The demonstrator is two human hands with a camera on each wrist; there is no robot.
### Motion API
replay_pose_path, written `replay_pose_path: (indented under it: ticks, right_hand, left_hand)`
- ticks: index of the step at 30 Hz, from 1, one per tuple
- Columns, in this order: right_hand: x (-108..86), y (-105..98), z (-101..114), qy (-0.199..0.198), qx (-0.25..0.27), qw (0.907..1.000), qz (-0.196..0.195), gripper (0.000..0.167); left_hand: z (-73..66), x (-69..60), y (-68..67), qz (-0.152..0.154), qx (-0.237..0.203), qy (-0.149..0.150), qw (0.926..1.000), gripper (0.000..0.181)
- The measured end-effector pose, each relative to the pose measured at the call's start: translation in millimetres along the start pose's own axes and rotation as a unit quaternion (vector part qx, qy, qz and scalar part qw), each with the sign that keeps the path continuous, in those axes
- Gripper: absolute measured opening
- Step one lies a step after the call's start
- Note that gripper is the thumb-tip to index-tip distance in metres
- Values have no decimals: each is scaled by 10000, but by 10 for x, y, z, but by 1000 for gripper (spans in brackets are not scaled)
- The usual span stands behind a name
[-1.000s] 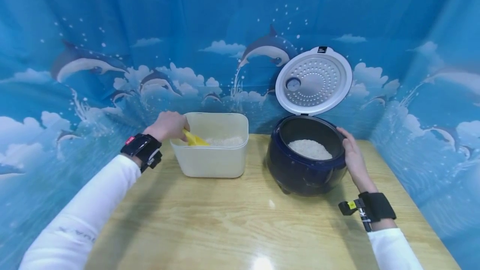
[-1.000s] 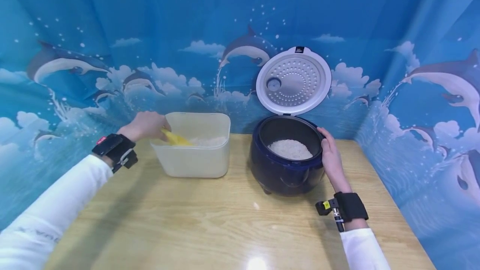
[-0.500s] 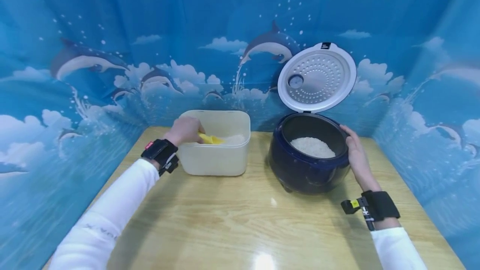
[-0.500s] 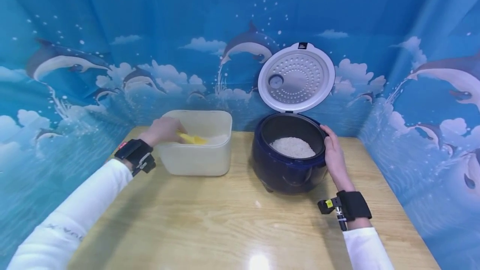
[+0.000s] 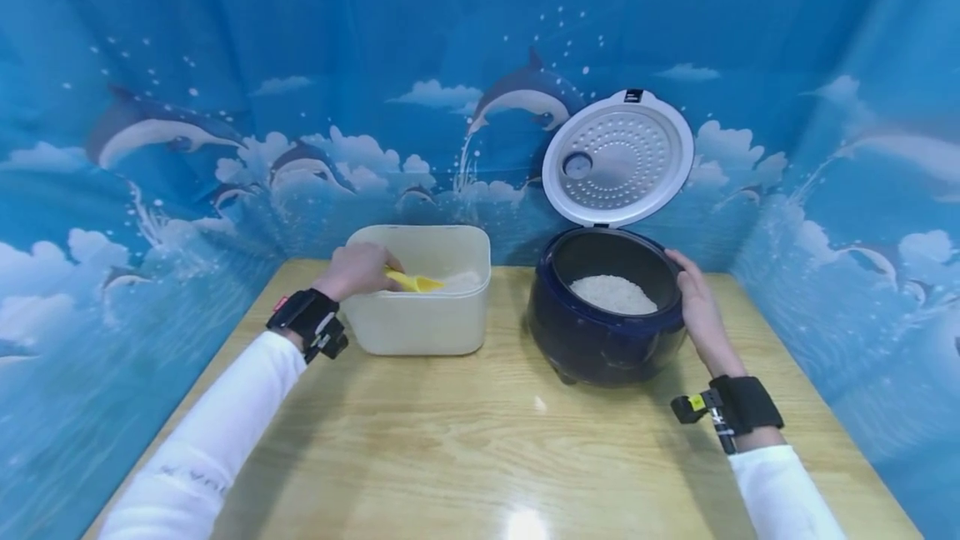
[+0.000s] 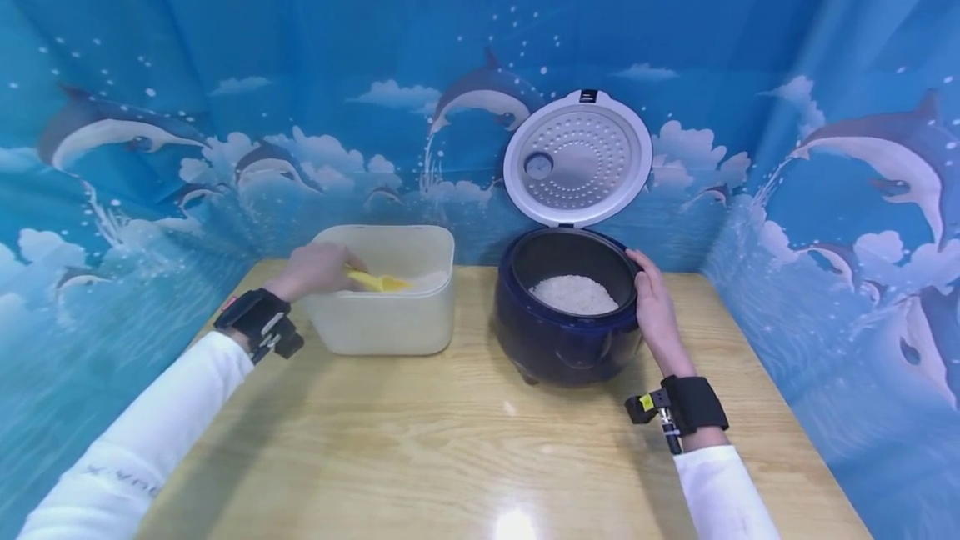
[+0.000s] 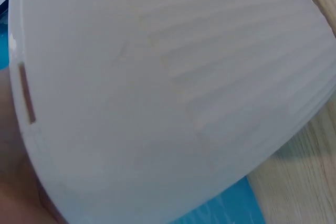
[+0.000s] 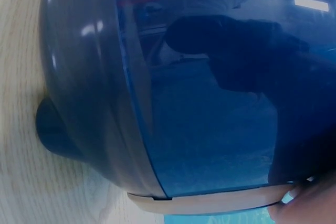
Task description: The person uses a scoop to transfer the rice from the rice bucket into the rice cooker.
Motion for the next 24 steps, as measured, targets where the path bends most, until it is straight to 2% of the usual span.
replay_pose_path:
  ticks: [8, 15, 24]
  right_hand:
    - [-4, 13, -22, 21, -11, 10000, 44, 52]
    - [12, 5, -22, 18, -36, 9999, 94, 52]
    - [8, -2, -19, 8, -71, 9999, 92, 52]
  left_hand:
    - [120, -122, -201, -237, -100, -122, 9996, 43]
    - [265, -229, -341, -212, -229, -292, 9991, 45]
    - [509, -477, -487, -441, -883, -642, 9930, 51]
Point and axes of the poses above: each hand's wrist, its own x-axis towards the middle knuckle, its own y-axis out of the palm, z = x × y, the point moved 7 cm from there along x, towards the middle knuckle, and after that the axes turned 9 degrees about -x, right-handed, at the moved point
